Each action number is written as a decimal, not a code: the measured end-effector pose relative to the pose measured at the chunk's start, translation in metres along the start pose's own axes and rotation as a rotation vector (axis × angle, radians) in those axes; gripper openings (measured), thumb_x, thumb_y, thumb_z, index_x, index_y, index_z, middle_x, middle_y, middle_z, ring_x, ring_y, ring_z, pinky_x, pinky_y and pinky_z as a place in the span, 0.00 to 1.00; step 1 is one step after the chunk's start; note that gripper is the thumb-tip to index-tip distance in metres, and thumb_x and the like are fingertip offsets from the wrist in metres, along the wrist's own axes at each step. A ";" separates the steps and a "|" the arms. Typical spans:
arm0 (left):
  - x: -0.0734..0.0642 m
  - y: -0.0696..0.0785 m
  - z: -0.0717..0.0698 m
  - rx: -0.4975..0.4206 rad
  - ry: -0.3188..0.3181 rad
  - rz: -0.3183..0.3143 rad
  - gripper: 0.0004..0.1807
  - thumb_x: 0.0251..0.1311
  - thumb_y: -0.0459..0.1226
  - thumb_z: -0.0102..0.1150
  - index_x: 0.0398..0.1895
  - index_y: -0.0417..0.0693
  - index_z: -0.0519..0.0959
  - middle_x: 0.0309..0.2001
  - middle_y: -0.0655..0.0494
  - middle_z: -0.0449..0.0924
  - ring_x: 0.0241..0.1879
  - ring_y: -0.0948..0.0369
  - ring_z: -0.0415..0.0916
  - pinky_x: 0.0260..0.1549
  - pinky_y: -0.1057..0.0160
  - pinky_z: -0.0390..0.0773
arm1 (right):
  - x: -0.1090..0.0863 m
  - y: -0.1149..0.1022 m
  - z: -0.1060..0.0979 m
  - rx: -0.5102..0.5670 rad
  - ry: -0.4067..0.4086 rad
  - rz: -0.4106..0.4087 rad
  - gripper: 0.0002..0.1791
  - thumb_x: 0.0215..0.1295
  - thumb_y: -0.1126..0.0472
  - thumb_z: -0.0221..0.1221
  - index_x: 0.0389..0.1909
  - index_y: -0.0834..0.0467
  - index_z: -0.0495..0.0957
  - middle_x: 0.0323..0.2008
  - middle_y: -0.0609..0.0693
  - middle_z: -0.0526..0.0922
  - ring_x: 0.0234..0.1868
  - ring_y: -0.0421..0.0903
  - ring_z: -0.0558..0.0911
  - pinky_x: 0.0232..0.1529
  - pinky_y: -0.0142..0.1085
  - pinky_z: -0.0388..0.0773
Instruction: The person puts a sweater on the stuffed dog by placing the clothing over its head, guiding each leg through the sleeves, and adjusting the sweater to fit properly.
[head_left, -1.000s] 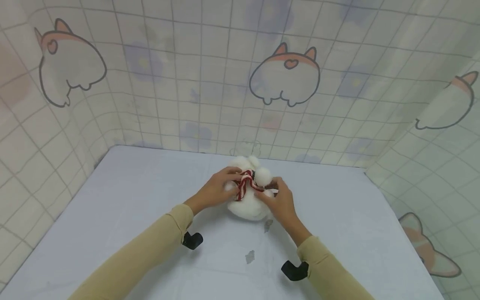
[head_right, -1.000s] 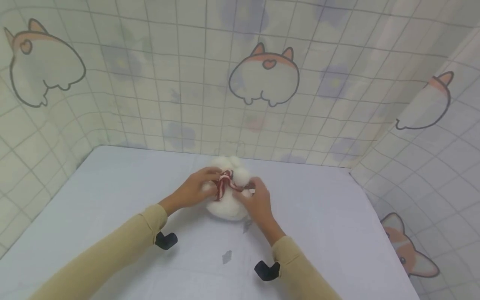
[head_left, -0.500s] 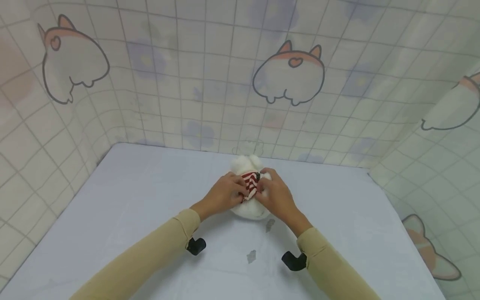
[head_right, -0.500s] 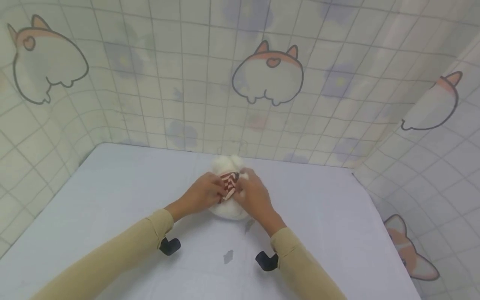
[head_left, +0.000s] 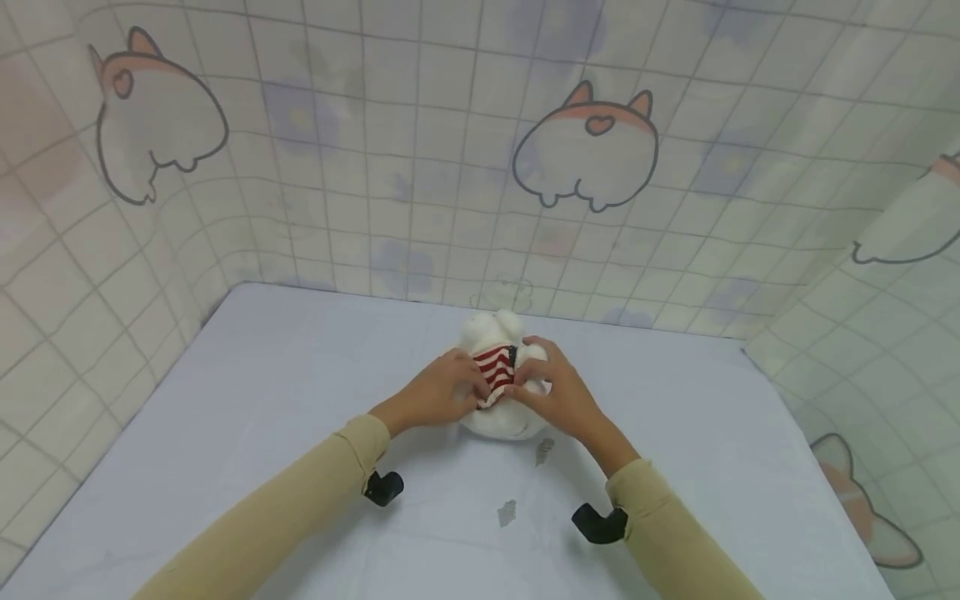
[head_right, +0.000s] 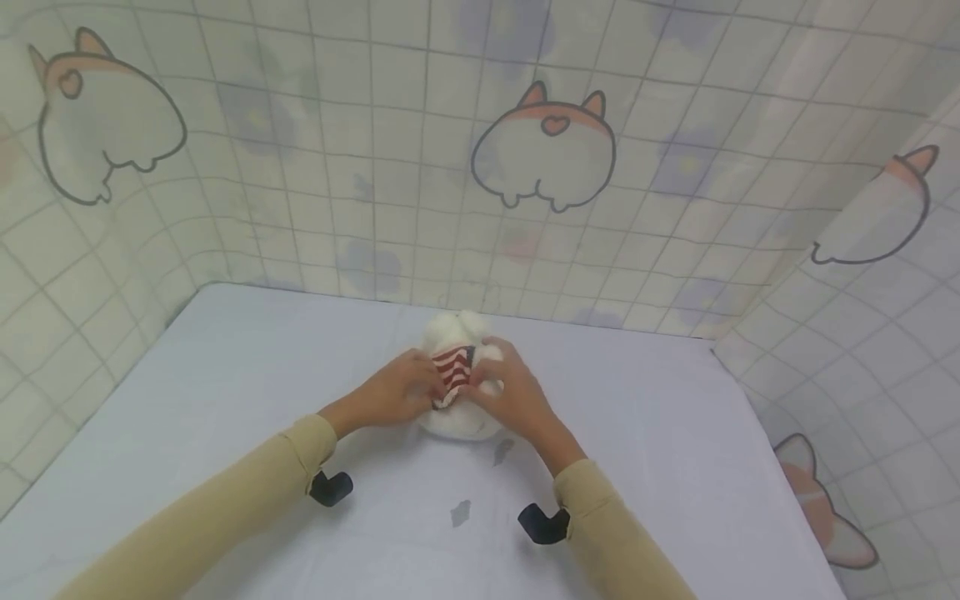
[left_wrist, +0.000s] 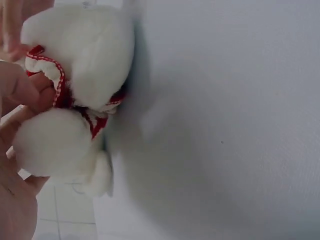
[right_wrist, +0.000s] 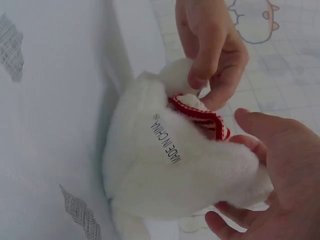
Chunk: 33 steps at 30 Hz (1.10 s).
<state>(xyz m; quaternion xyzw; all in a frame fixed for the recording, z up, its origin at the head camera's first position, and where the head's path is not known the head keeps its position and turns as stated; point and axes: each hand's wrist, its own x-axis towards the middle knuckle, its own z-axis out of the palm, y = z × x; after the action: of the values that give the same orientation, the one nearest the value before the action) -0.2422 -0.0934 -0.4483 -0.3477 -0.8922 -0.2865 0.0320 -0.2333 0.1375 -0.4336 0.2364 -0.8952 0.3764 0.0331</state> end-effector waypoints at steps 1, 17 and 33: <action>0.000 -0.001 0.000 -0.031 0.020 -0.011 0.09 0.53 0.30 0.58 0.31 0.54 0.85 0.36 0.62 0.84 0.47 0.59 0.73 0.53 0.55 0.74 | 0.000 -0.001 0.000 0.024 0.023 -0.004 0.08 0.60 0.53 0.66 0.30 0.50 0.76 0.68 0.54 0.65 0.69 0.58 0.66 0.60 0.58 0.71; 0.020 0.024 -0.006 -0.022 0.141 -0.130 0.36 0.48 0.60 0.68 0.59 0.56 0.72 0.53 0.59 0.74 0.40 0.62 0.76 0.40 0.59 0.79 | 0.009 0.028 0.007 0.269 0.027 0.476 0.25 0.73 0.43 0.47 0.62 0.54 0.68 0.62 0.54 0.73 0.60 0.53 0.76 0.54 0.43 0.78; 0.023 0.029 -0.013 -0.117 0.216 -0.337 0.18 0.48 0.44 0.69 0.39 0.46 0.77 0.38 0.56 0.80 0.34 0.60 0.75 0.31 0.64 0.77 | 0.010 0.024 0.019 0.348 -0.044 0.556 0.35 0.70 0.35 0.46 0.63 0.60 0.67 0.61 0.60 0.74 0.61 0.56 0.76 0.60 0.47 0.74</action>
<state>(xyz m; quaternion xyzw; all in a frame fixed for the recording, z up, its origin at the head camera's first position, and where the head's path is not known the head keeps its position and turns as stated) -0.2430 -0.0692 -0.4177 -0.1618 -0.9109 -0.3750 0.0589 -0.2504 0.1344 -0.4606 -0.0070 -0.8483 0.5129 -0.1314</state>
